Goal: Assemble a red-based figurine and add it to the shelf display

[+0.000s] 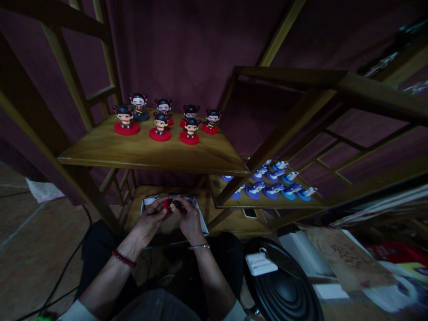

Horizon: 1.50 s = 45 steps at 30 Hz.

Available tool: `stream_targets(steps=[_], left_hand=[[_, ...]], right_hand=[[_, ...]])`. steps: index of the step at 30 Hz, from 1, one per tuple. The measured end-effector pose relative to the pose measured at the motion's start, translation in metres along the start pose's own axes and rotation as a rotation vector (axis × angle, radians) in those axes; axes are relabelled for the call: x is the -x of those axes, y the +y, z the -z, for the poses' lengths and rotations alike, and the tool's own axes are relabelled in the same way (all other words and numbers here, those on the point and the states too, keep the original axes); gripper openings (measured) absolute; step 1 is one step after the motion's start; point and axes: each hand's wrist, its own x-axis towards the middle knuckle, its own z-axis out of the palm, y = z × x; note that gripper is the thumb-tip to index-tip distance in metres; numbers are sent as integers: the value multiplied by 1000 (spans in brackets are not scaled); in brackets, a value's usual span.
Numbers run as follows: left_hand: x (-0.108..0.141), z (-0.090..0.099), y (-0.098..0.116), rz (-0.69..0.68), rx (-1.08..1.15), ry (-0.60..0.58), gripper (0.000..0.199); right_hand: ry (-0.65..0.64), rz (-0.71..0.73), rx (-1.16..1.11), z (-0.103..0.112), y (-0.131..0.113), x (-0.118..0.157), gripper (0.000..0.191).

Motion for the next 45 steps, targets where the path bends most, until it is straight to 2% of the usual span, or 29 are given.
stream_targets(steps=[5,12,19,30,37,45], left_hand=[[0,3,-2,3,-3,25,35],[5,-3,-2,30,20,123,28],[12,0,-6,72,30,85,29],[29,-14,-5,89,4,145,27],[30,-11,-9,75,8,112,26],[32,-12,-6,106,-15,148,28]], right_hand=[[-1,0,49,-2,3,1,22],[-23,4,104,-6,7,7,21],[15,60,185,-3,-1,17,22],[12,47,221,1,-17,33,23],[12,71,241,3,-17,37,23],[6,61,237,-1,-16,39,25]])
